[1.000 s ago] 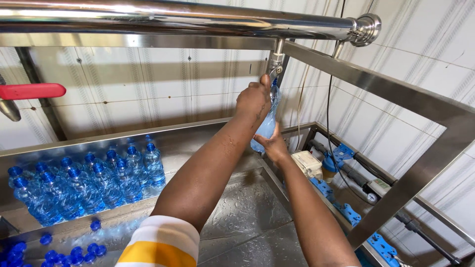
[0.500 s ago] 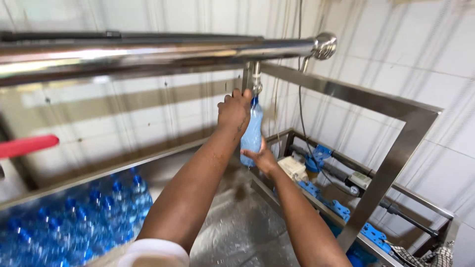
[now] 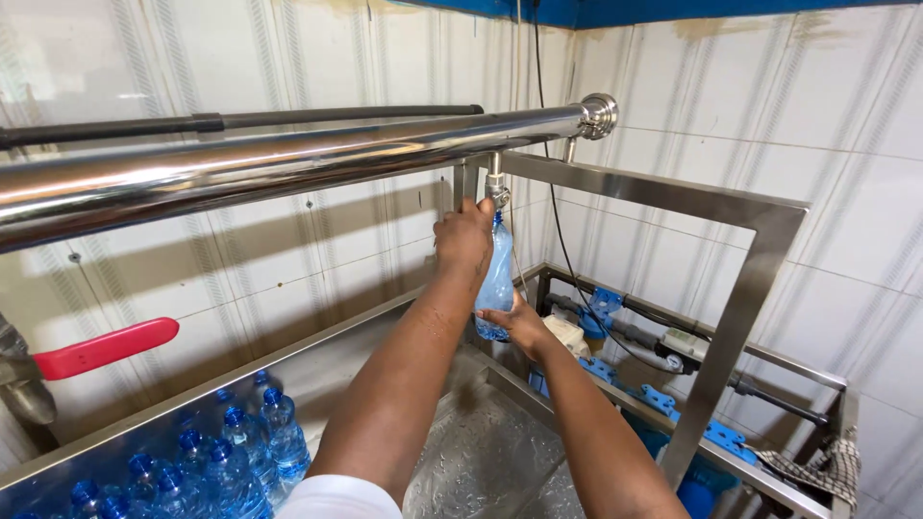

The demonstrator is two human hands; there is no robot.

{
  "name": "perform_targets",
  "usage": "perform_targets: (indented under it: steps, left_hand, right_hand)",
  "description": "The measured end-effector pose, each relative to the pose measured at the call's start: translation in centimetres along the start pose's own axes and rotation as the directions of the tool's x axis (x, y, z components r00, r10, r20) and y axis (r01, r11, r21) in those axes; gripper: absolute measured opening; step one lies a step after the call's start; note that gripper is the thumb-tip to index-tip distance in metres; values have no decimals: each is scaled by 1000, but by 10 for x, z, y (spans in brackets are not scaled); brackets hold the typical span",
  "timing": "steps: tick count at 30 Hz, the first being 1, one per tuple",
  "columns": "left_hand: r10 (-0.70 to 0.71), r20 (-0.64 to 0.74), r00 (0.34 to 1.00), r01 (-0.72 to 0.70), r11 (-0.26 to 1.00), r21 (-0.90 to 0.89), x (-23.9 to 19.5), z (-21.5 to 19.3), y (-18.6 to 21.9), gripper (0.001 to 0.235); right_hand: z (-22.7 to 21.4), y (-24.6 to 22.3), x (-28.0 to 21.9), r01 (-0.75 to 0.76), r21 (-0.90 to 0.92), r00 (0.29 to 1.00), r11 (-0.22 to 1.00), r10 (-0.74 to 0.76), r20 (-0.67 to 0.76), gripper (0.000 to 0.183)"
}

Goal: Filling plastic bottles with water and applying adhesive seals to the caps of a bundle of bottles

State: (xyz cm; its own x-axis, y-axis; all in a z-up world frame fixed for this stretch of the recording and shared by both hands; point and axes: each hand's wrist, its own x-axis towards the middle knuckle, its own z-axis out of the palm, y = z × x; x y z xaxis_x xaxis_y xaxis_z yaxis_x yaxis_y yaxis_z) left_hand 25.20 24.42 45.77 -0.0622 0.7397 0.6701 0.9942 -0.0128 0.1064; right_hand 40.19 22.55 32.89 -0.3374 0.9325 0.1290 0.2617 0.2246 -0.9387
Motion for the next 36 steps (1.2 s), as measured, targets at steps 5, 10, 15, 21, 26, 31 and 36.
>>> perform_targets:
  steps: [5, 10, 15, 21, 26, 31, 36]
  left_hand:
    - [72, -60, 996, -62, 985, 160, -9, -26, 6, 11]
    - [108, -58, 993, -89, 962, 259, 18, 2, -13, 14]
    - [95, -81, 992, -70, 961, 269, 14, 2, -15, 16]
    - [82, -140, 987, -42, 963, 268, -3, -21, -5, 14]
    - [56, -135, 989, -16, 960, 278, -10, -28, -2, 11]
    - [24, -90, 996, 5, 952, 306, -13, -31, -2, 13]
    - [3, -70, 998, 21, 941, 339, -8, -19, -9, 16]
  right_hand:
    - [-1, -1, -2, 8, -4, 1000, 1000, -8, 25, 133]
    - [-4, -1, 3, 2, -20, 999, 1000, -1, 35, 134]
    - [-11, 17, 12, 10, 17, 998, 1000, -11, 67, 125]
    - [-2, 7, 8, 37, -10, 996, 999, -36, 78, 103]
    - [-7, -2, 1, 144, 119, 984, 982, -155, 90, 86]
    - [-13, -5, 1, 124, -15, 987, 992, -122, 107, 89]
    - [-10, 14, 14, 142, -17, 985, 990, -139, 97, 86]
